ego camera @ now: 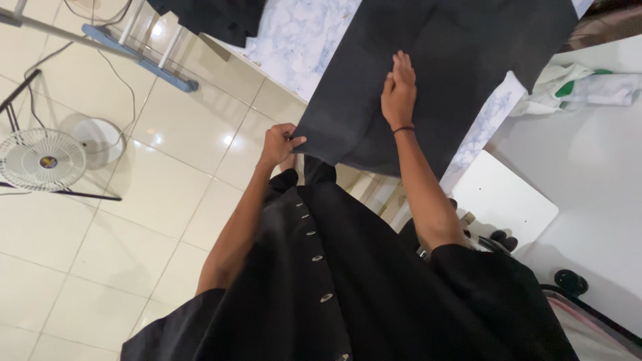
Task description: The person folds a black t-shirt on a table and places it inside a suitcase, then proceeds to spread out and fold another black t-shirt.
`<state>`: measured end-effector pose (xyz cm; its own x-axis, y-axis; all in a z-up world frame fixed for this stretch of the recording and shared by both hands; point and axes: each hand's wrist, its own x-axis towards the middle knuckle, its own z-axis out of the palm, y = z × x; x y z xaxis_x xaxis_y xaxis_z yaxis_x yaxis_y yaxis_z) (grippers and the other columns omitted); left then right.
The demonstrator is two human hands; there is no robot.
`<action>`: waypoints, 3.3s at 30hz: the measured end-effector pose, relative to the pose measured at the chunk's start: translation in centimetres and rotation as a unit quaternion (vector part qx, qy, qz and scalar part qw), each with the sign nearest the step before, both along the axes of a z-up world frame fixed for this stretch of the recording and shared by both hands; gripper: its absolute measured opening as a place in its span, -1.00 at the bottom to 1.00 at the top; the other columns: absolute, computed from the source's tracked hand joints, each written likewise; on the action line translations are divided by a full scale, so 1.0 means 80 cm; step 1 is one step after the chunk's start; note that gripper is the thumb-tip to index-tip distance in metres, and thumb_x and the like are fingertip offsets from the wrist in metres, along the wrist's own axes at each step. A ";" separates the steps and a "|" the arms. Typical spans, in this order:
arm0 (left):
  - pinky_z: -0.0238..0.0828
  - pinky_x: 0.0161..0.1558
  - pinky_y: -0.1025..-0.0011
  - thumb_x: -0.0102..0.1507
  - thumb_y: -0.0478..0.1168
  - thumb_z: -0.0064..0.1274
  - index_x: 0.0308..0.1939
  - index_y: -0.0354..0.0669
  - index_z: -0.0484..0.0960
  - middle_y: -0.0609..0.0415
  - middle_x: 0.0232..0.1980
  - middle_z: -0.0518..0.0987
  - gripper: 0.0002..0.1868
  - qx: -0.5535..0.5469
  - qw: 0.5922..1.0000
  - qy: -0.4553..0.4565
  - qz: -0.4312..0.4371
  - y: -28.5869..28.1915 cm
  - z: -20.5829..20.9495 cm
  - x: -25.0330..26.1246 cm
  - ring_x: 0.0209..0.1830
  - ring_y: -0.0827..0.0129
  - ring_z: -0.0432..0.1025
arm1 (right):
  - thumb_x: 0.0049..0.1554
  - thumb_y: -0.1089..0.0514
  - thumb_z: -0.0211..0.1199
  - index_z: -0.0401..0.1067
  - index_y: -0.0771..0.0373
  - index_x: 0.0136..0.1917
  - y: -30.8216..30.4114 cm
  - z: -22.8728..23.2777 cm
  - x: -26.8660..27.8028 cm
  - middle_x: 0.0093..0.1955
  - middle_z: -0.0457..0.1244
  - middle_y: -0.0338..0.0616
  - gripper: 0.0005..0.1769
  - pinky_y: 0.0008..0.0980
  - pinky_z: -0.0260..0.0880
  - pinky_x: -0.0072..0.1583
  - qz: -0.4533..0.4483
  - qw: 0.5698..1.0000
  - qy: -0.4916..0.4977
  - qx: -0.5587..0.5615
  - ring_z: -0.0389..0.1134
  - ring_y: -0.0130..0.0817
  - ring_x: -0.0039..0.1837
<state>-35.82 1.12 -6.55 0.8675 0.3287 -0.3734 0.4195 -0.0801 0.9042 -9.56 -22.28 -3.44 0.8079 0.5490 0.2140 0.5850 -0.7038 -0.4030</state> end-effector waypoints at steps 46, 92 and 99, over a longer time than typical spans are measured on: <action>0.31 -0.04 0.01 0.11 -0.31 0.24 -0.09 -0.09 0.66 -0.09 -0.07 0.54 -0.72 0.351 0.907 -0.108 -0.205 -0.094 0.100 0.278 -0.05 -0.09 0.36 | 0.18 0.12 0.32 0.46 0.44 0.17 -0.089 0.053 0.250 -0.19 0.38 -0.10 -0.62 -0.46 0.38 -0.35 -0.434 0.772 0.371 0.280 0.45 -0.38 -0.32; -0.43 0.60 -0.16 0.44 0.28 0.01 0.66 -0.23 0.05 -0.17 0.70 -0.25 -0.06 0.456 0.821 -0.166 -0.299 -0.010 0.000 0.809 0.68 -0.19 -0.30 | 0.31 0.12 0.26 0.40 0.34 0.06 -0.165 0.011 0.399 -0.26 0.28 -0.19 -0.78 -0.46 0.42 -0.36 -0.451 0.760 0.246 0.397 0.31 -0.47 -0.35; -0.46 0.58 -0.18 0.48 0.31 -0.07 0.69 -0.13 0.03 -0.11 0.70 -0.25 -0.10 0.491 0.816 -0.131 -0.275 -0.017 -0.005 0.811 0.65 -0.34 -0.38 | 0.16 0.20 0.37 0.30 0.16 0.23 -0.135 0.057 0.382 -0.23 0.24 -0.41 -0.59 -0.64 0.31 -0.27 -0.394 0.804 0.232 0.380 0.24 -0.70 -0.27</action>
<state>29.05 -0.24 -6.92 0.9925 -0.1078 0.0576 -0.1211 -0.9315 0.3430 20.98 -33.08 1.15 0.9305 -0.3193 -0.1797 -0.2596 -0.2285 -0.9383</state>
